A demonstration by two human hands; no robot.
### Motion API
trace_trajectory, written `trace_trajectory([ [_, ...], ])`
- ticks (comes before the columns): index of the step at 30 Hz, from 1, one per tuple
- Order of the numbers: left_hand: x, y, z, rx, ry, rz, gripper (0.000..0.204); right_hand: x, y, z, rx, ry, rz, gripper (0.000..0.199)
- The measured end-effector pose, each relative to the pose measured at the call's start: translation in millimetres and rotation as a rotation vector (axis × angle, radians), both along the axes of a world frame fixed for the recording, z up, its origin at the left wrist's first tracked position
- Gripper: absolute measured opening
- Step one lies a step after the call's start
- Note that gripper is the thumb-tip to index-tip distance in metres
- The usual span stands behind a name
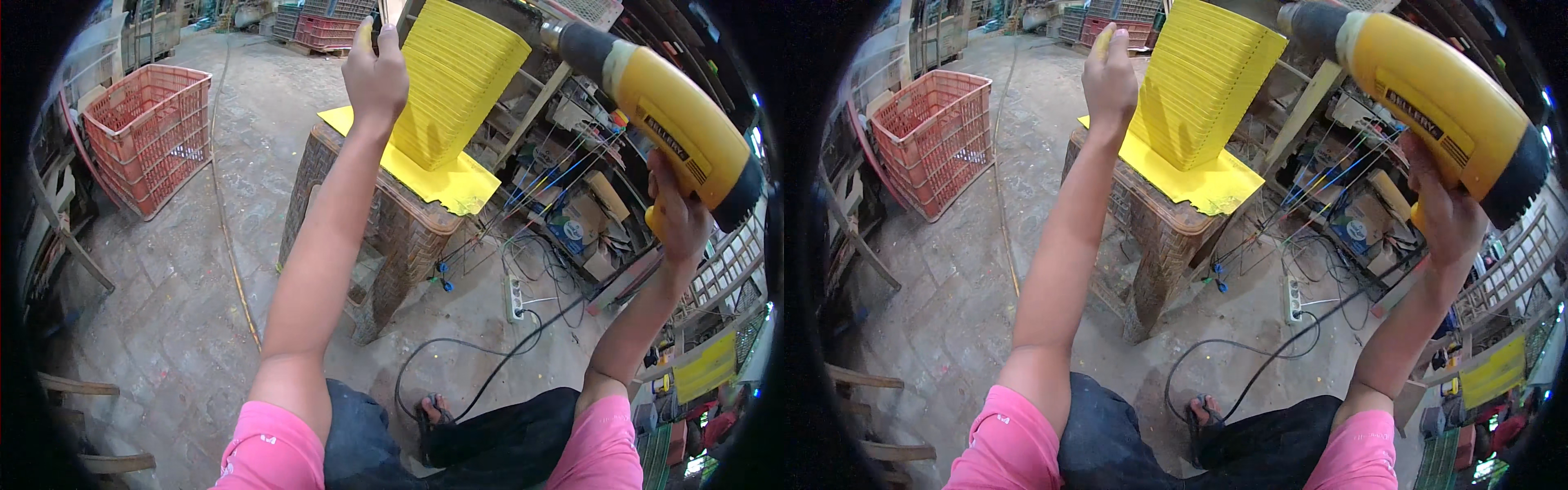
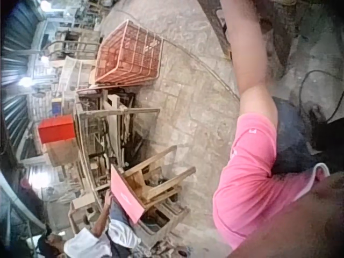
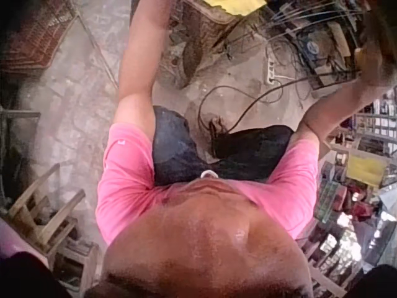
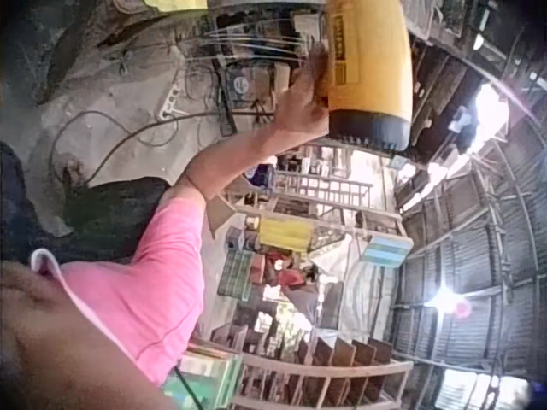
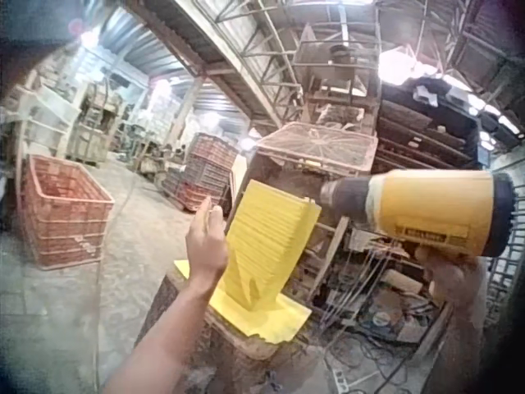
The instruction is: The person uses a yellow heat gun to apply heat to a stack of yellow plastic sheets resting on a wooden stool. The person moves the heat gun around the stack to heat different sides and occasionally touches the plastic with their hand.
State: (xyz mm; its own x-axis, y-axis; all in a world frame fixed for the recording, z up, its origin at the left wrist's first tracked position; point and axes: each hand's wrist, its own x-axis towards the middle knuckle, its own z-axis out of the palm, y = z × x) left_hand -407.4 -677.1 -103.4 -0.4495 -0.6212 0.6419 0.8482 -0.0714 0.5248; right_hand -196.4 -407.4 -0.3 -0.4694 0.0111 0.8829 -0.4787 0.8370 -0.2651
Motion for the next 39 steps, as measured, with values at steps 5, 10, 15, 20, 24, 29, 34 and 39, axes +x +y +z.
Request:
trace_trajectory([
  [5, 6.9, -5.8, -7.1, -0.078, -0.017, 0.021, 0.051, -11.7, 8.2, -12.6, -0.028, 0.119, 0.029, 0.027],
  [10, 3.6, 4.7, -11.1, -0.072, -0.036, 0.009, 0.048, -2.9, 18.8, -13.7, 0.365, 0.008, -0.025, 0.029],
  [15, 9.4, 8.8, -16.7, -0.157, -0.133, 0.038, 0.062, -8.9, 41.2, -23.4, 0.536, -0.167, 0.145, 0.030],
  [20, 1.8, 10.0, -18.3, -0.180, -0.128, 0.095, 0.064, -16.1, 64.4, -26.8, 0.426, -0.187, 0.234, 0.032],
  [24, 1.4, 17.4, -16.3, -0.187, -0.145, 0.080, 0.064, -22.6, 64.7, -26.8, 0.089, -0.162, 0.180, 0.032],
  [29, 13.0, 15.9, -12.6, -0.203, -0.179, 0.059, 0.063, -47.2, 56.0, -34.6, -0.203, 0.095, 0.177, 0.029],
  [34, 9.7, 14.3, -13.8, -0.215, -0.185, 0.089, 0.062, -50.8, 62.8, -30.8, -0.158, 0.136, 0.144, 0.028],
  [39, 7.8, 12.2, -15.3, -0.257, -0.168, 0.111, 0.062, -42.2, 73.9, -35.6, 0.040, -0.035, 0.364, 0.030],
])
